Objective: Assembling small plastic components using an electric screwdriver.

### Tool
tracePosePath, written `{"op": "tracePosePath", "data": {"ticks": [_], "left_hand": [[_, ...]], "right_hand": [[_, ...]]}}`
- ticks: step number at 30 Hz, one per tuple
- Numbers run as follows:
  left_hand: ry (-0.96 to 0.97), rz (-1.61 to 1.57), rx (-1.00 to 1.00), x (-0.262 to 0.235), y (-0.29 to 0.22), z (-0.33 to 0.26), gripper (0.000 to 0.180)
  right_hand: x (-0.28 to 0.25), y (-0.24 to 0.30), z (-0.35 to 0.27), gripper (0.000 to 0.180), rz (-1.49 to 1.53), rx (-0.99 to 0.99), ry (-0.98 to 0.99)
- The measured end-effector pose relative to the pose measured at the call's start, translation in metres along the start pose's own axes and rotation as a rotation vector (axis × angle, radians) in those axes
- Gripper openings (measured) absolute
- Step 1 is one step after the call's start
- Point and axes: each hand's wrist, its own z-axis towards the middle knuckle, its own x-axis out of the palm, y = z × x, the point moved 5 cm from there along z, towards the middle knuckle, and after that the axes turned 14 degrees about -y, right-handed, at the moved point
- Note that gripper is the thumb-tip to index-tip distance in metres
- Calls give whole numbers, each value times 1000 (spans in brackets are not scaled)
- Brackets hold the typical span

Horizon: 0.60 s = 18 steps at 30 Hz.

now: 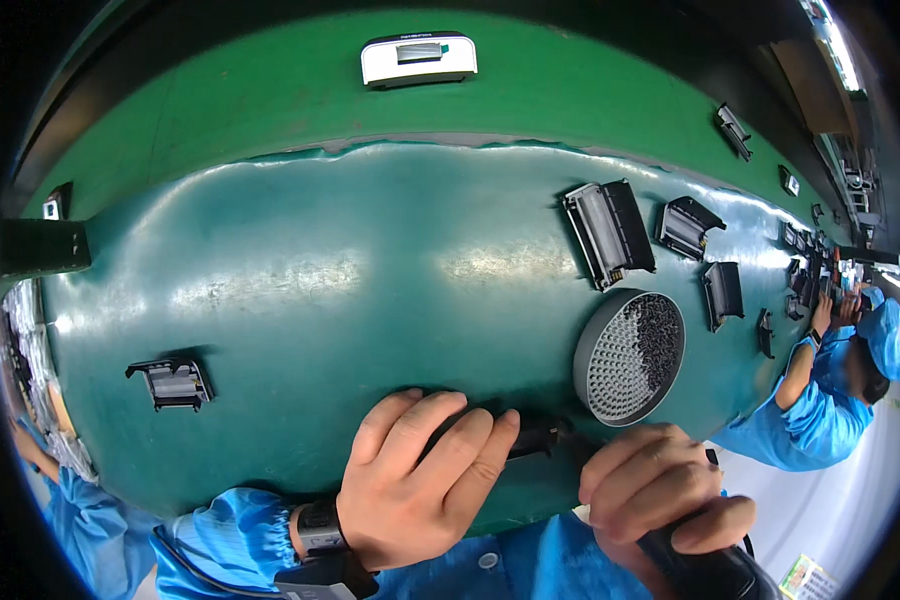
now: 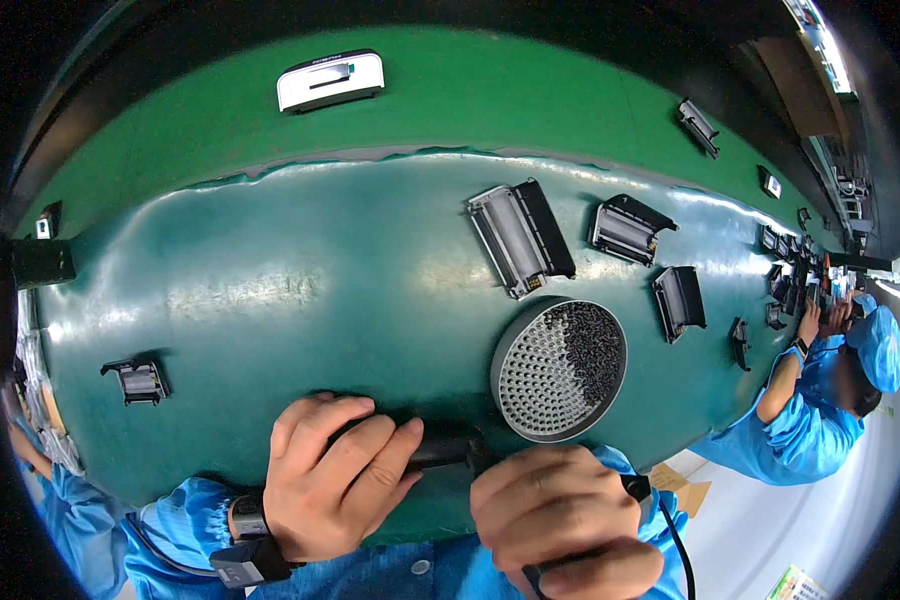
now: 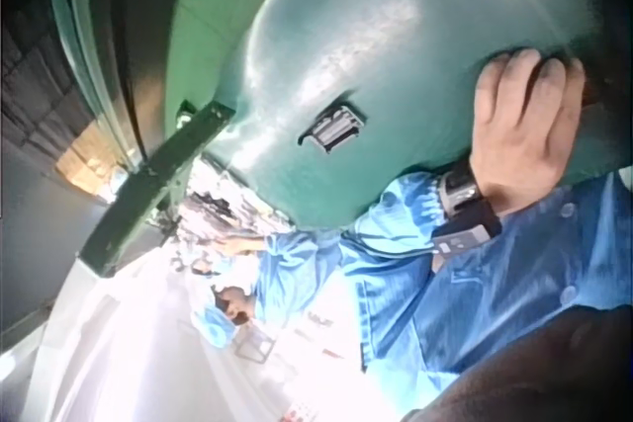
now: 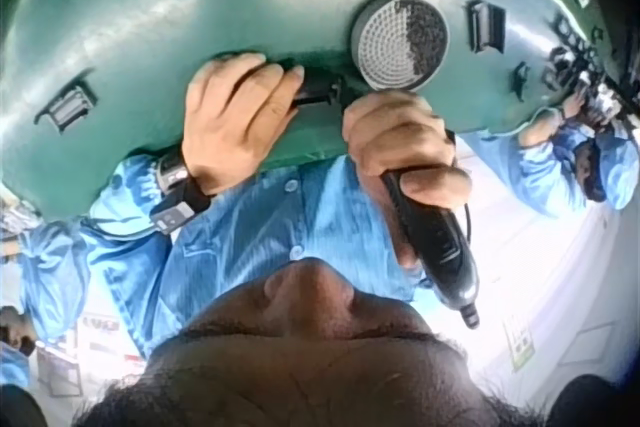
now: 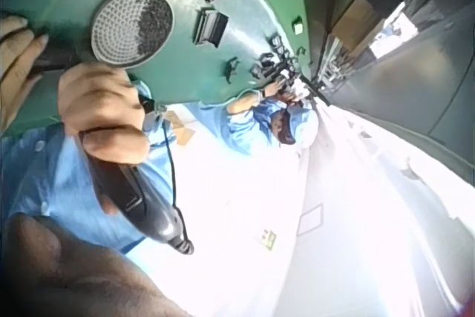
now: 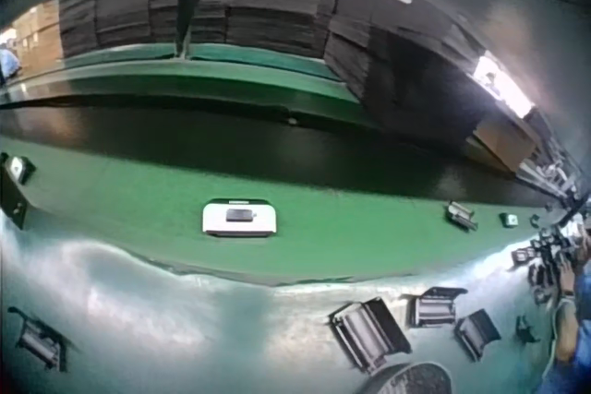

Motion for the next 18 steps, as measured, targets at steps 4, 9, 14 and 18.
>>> {"op": "tracePosePath", "data": {"ticks": [4, 9, 14, 18], "left_hand": [[-7, 7, 11, 0, -3, 1, 54], [29, 42, 1, 0, -2, 1, 56], [34, 31, 37, -4, -2, -1, 60], [45, -4, -85, -4, -2, 2, 60]], "right_hand": [[-1, 1, 1, 48, 32, 37, 72], [-13, 2, -17, 56, 116, 10, -239], [-45, 20, 5, 66, 5, -103, -414], [-61, 11, 6, 71, -42, -108, -413]]}}
